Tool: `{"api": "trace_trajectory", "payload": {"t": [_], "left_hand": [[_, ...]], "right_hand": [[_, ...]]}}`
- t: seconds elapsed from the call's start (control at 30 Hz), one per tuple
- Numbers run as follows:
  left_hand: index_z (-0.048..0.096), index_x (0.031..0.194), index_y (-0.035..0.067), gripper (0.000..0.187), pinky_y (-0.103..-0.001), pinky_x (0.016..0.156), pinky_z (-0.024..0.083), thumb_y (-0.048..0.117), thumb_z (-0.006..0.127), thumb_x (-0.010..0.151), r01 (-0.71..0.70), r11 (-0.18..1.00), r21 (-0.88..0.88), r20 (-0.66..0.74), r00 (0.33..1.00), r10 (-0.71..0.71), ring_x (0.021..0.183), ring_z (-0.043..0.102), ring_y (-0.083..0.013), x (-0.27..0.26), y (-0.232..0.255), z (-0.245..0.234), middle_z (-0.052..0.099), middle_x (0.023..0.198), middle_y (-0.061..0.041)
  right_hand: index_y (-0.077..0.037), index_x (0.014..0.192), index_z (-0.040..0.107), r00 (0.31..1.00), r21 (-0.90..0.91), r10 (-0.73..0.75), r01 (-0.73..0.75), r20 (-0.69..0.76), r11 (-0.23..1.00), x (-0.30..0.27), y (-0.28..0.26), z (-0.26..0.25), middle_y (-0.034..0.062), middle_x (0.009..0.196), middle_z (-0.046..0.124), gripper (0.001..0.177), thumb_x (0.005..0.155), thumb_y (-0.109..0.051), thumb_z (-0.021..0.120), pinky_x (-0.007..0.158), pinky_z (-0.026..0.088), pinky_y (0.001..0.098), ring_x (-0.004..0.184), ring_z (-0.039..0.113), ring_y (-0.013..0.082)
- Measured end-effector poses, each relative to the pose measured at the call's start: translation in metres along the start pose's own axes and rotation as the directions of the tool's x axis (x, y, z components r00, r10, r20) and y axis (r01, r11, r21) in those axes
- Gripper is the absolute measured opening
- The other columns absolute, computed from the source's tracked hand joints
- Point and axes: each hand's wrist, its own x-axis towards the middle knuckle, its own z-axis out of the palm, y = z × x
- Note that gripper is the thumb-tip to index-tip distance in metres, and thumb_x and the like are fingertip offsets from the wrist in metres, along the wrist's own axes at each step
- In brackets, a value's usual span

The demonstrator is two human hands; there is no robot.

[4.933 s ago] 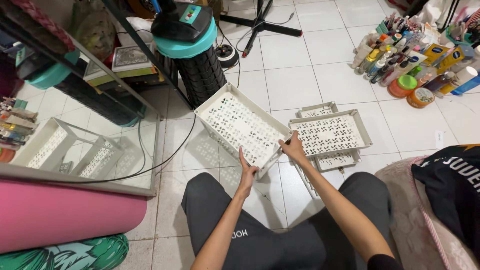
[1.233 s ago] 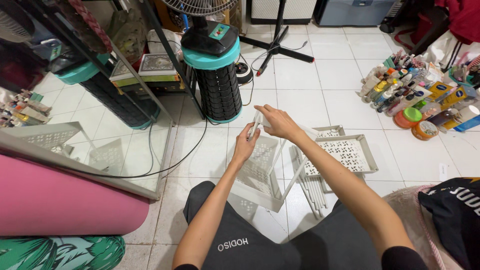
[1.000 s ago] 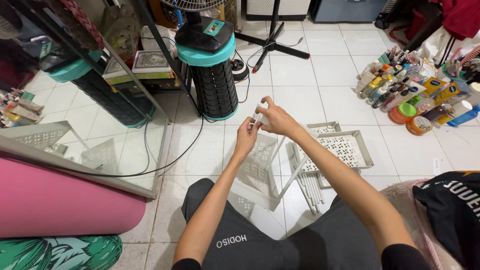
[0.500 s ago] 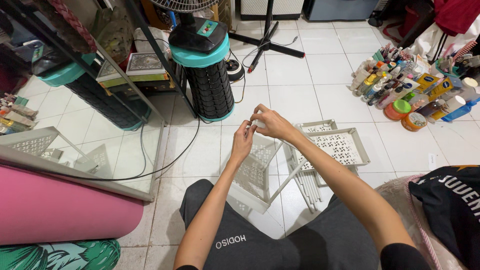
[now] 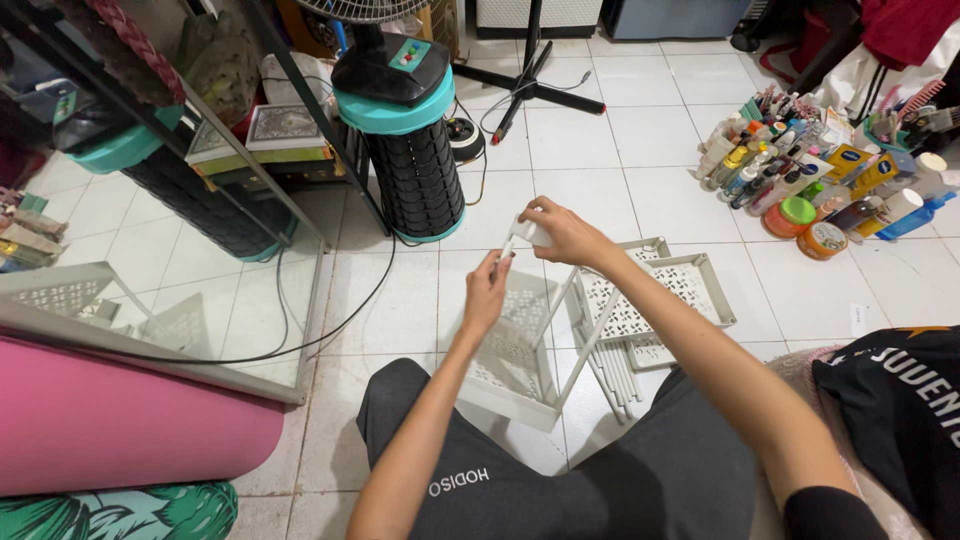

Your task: The person assembles a white plastic shelving unit by inserting vertical poles into the trays and stacking them. They handle multiple trays and poles, arranging them on the floor and connecting them to form a multi-tiered structure.

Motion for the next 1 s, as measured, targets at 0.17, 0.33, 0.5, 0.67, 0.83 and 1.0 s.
{"api": "trace_trajectory", "payload": {"t": [0.17, 0.33, 0.5, 0.67, 0.83, 1.0], "left_hand": [[0.058, 0.104, 0.003, 0.027, -0.025, 0.045, 0.031, 0.023, 0.046, 0.091, 0.008, 0.998, -0.055, 0.004, 1.0, -0.008, 0.05, 0.035, -0.007, -0.011, 0.0, 0.014, 0.04, 0.054, -0.001], [0.061, 0.106, 0.007, 0.029, -0.029, 0.068, 0.045, 0.025, 0.046, 0.089, -0.039, 0.997, -0.07, -0.039, 0.999, 0.037, 0.078, 0.053, -0.0151, -0.008, -0.043, 0.01, 0.059, 0.094, -0.007], [0.026, 0.131, 0.003, 0.091, -0.043, 0.097, 0.026, 0.035, 0.075, 0.06, 0.116, 0.925, 0.363, -0.285, 0.958, -0.008, 0.117, 0.03, -0.0352, 0.022, -0.134, -0.041, 0.033, 0.127, -0.024], [0.025, 0.126, 0.002, 0.096, -0.038, 0.099, 0.03, 0.037, 0.08, 0.056, 0.229, 0.902, 0.365, -0.197, 0.966, -0.166, 0.12, 0.034, -0.0326, 0.051, -0.191, -0.094, 0.033, 0.13, -0.022], [0.044, 0.111, 0.004, 0.032, -0.034, 0.08, 0.043, 0.022, 0.048, 0.085, 0.196, 0.98, 0.043, -0.102, 0.976, -0.191, 0.092, 0.057, -0.0244, 0.053, -0.209, -0.132, 0.058, 0.1, -0.015], [0.043, 0.086, 0.002, 0.015, -0.026, 0.054, 0.044, 0.015, 0.04, 0.093, 0.137, 0.976, -0.169, -0.131, 0.978, -0.16, 0.056, 0.049, -0.0123, 0.031, -0.184, -0.133, 0.048, 0.063, -0.003]], "right_hand": [[0.002, 0.107, 0.044, 0.986, -0.021, 0.163, -0.164, -0.037, 0.986, 0.012, 0.008, 0.007, 0.0221, 0.09, 0.057, 0.056, 0.06, -0.013, 0.07, 0.077, 0.048, 0.037, 0.089, 0.057, 0.0354], [0.002, 0.101, 0.047, 0.995, 0.13, -0.014, 0.026, -0.096, 0.991, 0.005, 0.006, 0.002, 0.0218, 0.085, 0.058, 0.048, 0.057, -0.006, 0.066, 0.069, 0.047, 0.0394, 0.08, 0.057, 0.0368], [-0.002, 0.092, 0.05, 0.998, 0.199, 0.058, -0.054, -0.018, 0.979, -0.011, -0.002, -0.015, 0.0178, 0.085, 0.058, 0.04, 0.054, -0.005, 0.062, 0.071, 0.047, 0.0375, 0.079, 0.057, 0.0307], [-0.002, 0.089, 0.052, 1.0, 0.179, 0.026, -0.023, -0.015, 0.984, -0.022, 0.0, -0.008, 0.0156, 0.089, 0.054, 0.039, 0.05, 0.002, 0.057, 0.077, 0.044, 0.0373, 0.09, 0.053, 0.0299], [-0.003, 0.093, 0.053, 0.988, 0.278, -0.004, 0.046, -0.151, 0.959, -0.026, 0.028, 0.012, 0.0127, 0.096, 0.057, 0.041, 0.054, 0.004, 0.064, 0.09, 0.037, 0.0401, 0.101, 0.051, 0.0304], [0.0, 0.1, 0.052, 0.968, 0.192, 0.141, -0.101, -0.21, 0.976, -0.032, 0.084, 0.056, 0.0162, 0.101, 0.054, 0.049, 0.054, 0.003, 0.068, 0.087, 0.041, 0.038, 0.099, 0.05, 0.0313]]}}
